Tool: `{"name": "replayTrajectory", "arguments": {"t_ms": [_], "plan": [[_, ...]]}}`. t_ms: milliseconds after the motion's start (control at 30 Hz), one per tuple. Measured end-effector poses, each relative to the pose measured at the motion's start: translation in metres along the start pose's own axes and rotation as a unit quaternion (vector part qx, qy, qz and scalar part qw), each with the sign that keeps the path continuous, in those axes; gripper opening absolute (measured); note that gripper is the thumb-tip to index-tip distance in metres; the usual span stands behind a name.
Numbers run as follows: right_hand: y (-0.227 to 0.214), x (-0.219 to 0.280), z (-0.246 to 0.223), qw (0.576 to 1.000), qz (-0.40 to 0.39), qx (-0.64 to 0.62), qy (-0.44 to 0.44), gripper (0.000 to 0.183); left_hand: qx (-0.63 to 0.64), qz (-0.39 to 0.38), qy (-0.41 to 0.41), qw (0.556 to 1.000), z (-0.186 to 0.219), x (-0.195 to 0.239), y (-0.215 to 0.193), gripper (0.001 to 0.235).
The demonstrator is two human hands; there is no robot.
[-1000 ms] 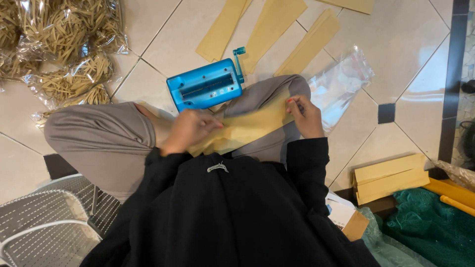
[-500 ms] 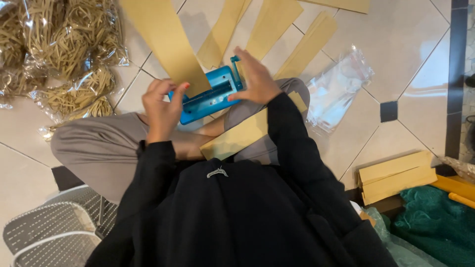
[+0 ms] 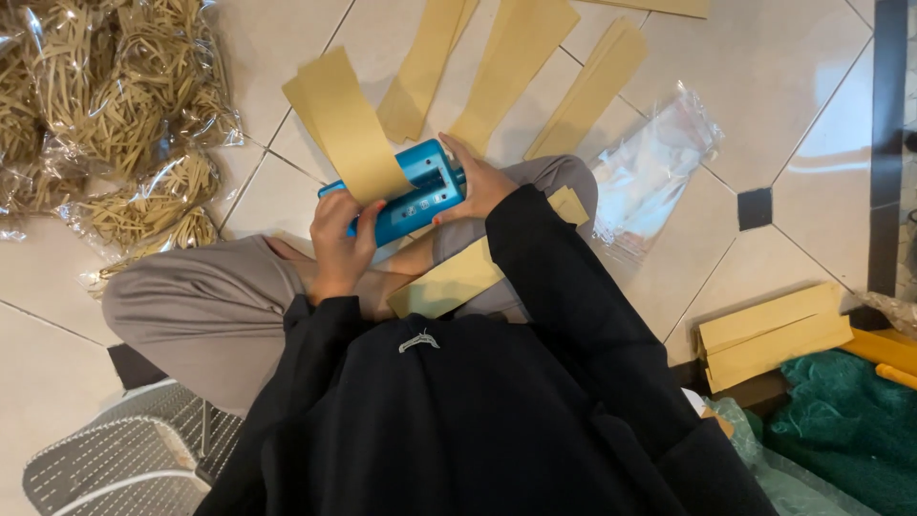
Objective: The person sits on the floor and uses a blue manual shredder to shred flat wooden strips into thin shavings. They collect the shavings in a clear plastic bag, pack them down, and then continue shredding more strips.
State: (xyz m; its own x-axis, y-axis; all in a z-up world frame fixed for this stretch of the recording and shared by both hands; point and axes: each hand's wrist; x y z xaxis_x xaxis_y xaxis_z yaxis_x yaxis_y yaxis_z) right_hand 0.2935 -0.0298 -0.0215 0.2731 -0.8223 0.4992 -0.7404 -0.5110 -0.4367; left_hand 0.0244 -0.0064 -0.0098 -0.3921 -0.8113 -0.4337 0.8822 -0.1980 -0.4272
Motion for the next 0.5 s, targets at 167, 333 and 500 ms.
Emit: {"name": "replayTrajectory", "arguments": {"t_ms": [167,333,500], "plan": [[0.000,0.003,-0.010,0.994,-0.010,0.059,0.096,0.128,-0.010,-0.025,0.034,0.999,-0.005,-0.002,0.003,0.021],[0.006,-0.006,0.009,0.986,-0.012,0.090,0.136,0.117,-0.093,-0.055,0.033,0.994,-0.015,-0.001,0.004,0.020],[0.009,-0.012,0.025,0.989,0.016,0.074,0.124,0.100,-0.131,-0.099,0.031,0.986,-0.001,-0.010,-0.004,0.051]]}}
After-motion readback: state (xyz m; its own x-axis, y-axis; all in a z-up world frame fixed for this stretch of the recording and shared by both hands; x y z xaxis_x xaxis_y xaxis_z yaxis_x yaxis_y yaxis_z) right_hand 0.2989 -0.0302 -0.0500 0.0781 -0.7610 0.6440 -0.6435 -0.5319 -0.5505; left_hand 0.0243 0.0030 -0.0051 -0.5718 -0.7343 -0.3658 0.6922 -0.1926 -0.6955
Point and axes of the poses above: each hand's wrist, its own x-axis away from the middle knuckle, its own y-axis out of the palm, z = x × y, and after that the axes turned 9 degrees about -z, right-handed
